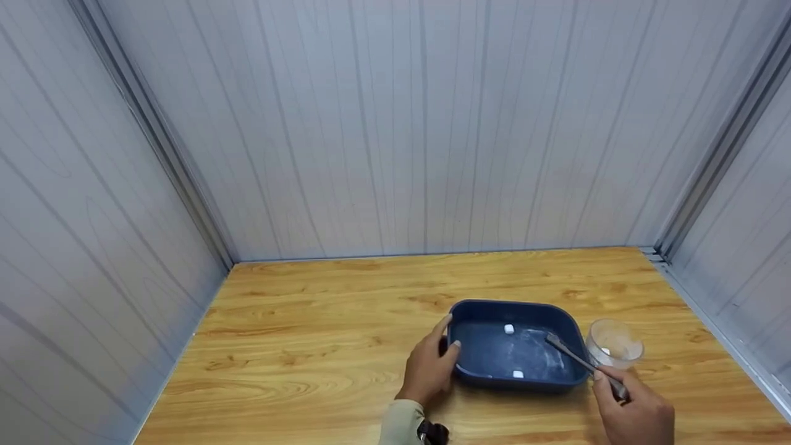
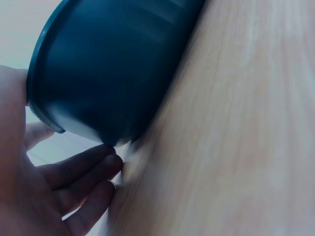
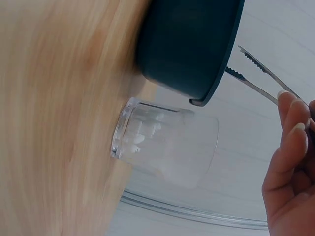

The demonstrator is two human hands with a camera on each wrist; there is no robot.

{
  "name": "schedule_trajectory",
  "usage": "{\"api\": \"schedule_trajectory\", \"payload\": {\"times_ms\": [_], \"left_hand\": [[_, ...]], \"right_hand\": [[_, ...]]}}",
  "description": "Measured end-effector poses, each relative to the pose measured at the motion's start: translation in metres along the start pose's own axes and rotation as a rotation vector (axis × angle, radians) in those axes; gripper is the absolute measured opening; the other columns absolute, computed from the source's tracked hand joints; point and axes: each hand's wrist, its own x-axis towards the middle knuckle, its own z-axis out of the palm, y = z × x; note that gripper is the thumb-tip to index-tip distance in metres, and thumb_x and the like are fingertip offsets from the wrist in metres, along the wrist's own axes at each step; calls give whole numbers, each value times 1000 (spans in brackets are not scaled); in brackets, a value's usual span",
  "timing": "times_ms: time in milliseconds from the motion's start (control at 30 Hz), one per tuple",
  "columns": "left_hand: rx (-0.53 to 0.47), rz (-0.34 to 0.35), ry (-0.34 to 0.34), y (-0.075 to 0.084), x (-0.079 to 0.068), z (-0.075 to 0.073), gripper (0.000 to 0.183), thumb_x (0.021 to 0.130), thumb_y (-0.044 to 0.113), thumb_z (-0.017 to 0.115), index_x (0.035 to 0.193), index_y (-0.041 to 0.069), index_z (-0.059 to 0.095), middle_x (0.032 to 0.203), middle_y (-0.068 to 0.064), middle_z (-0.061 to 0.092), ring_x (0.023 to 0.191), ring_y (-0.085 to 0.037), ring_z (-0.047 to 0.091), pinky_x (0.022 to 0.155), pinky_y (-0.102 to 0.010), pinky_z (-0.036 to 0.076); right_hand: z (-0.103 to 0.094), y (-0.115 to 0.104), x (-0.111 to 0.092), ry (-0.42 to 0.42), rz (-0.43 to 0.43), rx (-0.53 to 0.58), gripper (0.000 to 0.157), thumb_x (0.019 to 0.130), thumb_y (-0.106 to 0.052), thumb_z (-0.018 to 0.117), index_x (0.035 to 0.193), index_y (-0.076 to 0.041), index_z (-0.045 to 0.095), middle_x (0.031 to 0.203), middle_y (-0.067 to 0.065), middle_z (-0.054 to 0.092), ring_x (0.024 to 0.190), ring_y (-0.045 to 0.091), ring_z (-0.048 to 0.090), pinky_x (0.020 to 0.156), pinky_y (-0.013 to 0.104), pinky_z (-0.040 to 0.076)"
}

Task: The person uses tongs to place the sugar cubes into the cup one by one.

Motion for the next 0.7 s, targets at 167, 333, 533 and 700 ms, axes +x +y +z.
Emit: {"api": "schedule_trajectory", "payload": {"times_ms": [167, 333, 533, 700], "left_hand": [[4, 0, 0, 0, 0, 0, 51, 89, 45, 54, 138, 42, 39, 126, 12, 54, 113, -6, 48, 94, -39, 39], [13, 7, 2, 0, 0, 0, 52, 89, 48, 53, 139, 42, 39, 127, 13, 52, 113, -7, 48, 93, -40, 39], [26, 16, -1, -1, -1, 0, 53, 89, 48, 52, 139, 44, 36, 129, 13, 51, 112, -9, 50, 89, -40, 42], [27, 26, 4, 0, -1, 0, 54, 90, 37, 56, 139, 42, 37, 123, 10, 56, 109, -10, 51, 89, -40, 42]], "right_hand": [[4, -6, -2, -47, 23, -29, 13, 68, -11, 75, 82, -10, 76, 69, 4, 69, 62, -3, 55, 57, 11, 37], [8, -10, -4, -90, 19, -10, 17, 69, -10, 75, 86, -12, 75, 71, 1, 69, 60, 2, 55, 56, 13, 37], [10, -14, -5, -135, 27, 1, 25, 71, -12, 75, 96, -13, 73, 71, 3, 67, 56, 8, 51, 54, 19, 35], [12, -16, -5, -182, 56, -17, 25, 73, -15, 74, 98, -15, 72, 65, 1, 61, 52, 11, 44, 50, 20, 30]]}}
